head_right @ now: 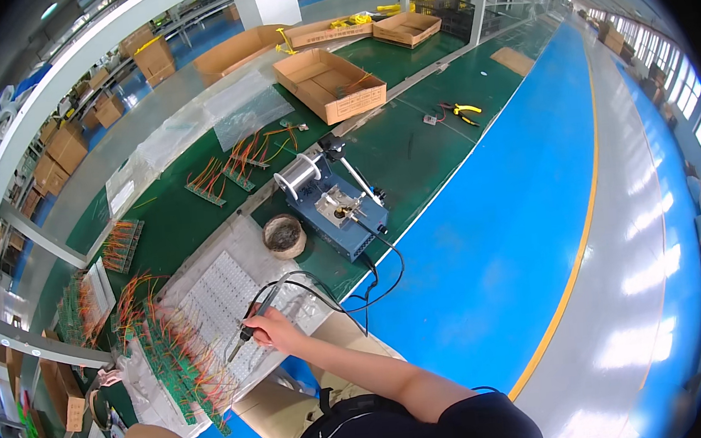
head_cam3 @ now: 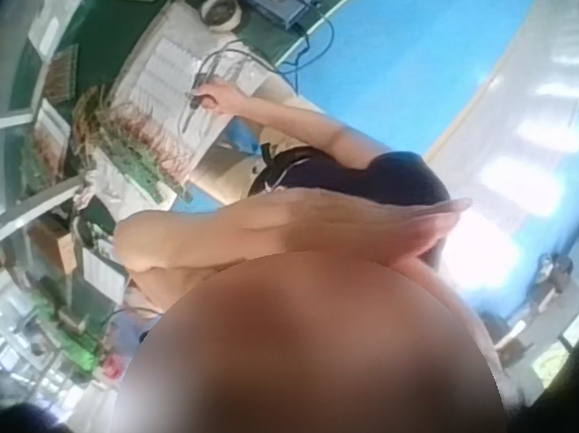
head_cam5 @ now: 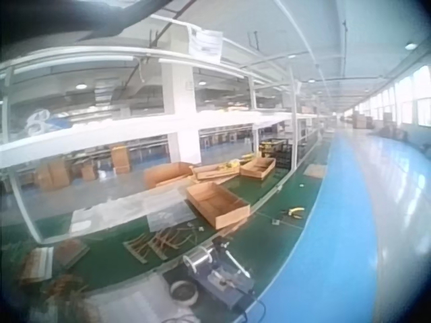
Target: The person solders various colored wires onto a circuit board assembly using a soldering iron and solder wire.
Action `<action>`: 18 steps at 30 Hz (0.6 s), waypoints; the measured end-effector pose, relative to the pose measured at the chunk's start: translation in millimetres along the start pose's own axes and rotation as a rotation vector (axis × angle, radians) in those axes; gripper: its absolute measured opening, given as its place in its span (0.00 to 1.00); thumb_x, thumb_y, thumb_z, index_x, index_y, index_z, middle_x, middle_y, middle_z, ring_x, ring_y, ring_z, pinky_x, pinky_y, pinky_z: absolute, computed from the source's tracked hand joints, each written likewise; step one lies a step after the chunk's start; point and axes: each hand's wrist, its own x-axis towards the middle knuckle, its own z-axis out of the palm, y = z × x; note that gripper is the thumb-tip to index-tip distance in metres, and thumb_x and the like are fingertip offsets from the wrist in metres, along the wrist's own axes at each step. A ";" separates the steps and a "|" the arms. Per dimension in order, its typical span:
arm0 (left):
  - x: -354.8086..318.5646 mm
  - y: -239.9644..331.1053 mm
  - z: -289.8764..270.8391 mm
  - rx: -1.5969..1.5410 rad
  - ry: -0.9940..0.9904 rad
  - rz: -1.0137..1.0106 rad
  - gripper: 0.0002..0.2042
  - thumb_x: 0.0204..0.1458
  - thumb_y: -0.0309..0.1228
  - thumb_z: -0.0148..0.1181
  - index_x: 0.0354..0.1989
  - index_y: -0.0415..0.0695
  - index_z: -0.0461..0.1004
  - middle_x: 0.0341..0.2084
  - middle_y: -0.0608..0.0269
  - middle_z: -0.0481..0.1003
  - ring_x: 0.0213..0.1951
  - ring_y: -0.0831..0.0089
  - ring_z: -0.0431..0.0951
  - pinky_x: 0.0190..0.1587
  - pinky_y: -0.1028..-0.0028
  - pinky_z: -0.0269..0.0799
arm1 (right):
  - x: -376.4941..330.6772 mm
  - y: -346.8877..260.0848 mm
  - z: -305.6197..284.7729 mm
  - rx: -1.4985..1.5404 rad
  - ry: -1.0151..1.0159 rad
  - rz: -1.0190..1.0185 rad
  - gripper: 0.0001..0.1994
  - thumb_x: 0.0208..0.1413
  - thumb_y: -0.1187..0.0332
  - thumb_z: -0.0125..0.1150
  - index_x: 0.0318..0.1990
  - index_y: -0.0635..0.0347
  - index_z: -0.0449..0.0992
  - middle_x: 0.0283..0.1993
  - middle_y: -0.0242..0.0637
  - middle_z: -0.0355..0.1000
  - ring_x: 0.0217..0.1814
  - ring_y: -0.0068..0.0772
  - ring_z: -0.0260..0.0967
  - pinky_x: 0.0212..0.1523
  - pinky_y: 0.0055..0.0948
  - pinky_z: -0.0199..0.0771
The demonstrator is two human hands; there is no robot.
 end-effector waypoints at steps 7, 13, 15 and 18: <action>9.5 -3.2 -5.7 -0.047 0.052 0.013 0.15 0.56 0.32 0.40 0.30 0.30 0.68 0.07 0.56 0.64 0.09 0.66 0.63 0.34 0.73 0.74 | 1.7 -1.9 -2.1 -0.020 0.018 -0.006 0.06 0.52 0.72 0.51 0.33 0.58 0.60 0.10 0.24 0.47 0.09 0.18 0.43 0.14 0.22 0.47; 7.5 -1.8 -9.8 0.006 -0.043 0.077 0.15 0.56 0.32 0.41 0.30 0.30 0.68 0.07 0.56 0.65 0.09 0.66 0.63 0.33 0.73 0.73 | 0.2 0.9 2.8 -0.032 0.006 -0.011 0.06 0.52 0.72 0.51 0.33 0.58 0.59 0.10 0.24 0.48 0.09 0.19 0.43 0.15 0.22 0.48; 9.1 -1.0 -12.5 0.023 -0.075 0.101 0.15 0.55 0.32 0.41 0.30 0.30 0.68 0.08 0.56 0.65 0.09 0.66 0.63 0.32 0.73 0.73 | -0.2 -0.2 4.9 -0.039 0.008 -0.007 0.06 0.52 0.72 0.51 0.33 0.58 0.59 0.10 0.24 0.48 0.09 0.19 0.44 0.14 0.23 0.48; 12.8 -0.8 -16.5 0.044 -0.119 0.136 0.14 0.55 0.32 0.42 0.30 0.31 0.68 0.08 0.56 0.65 0.09 0.66 0.63 0.32 0.73 0.72 | -0.4 -2.4 5.3 -0.060 0.049 -0.008 0.06 0.52 0.72 0.51 0.33 0.58 0.59 0.11 0.25 0.48 0.09 0.18 0.44 0.14 0.23 0.48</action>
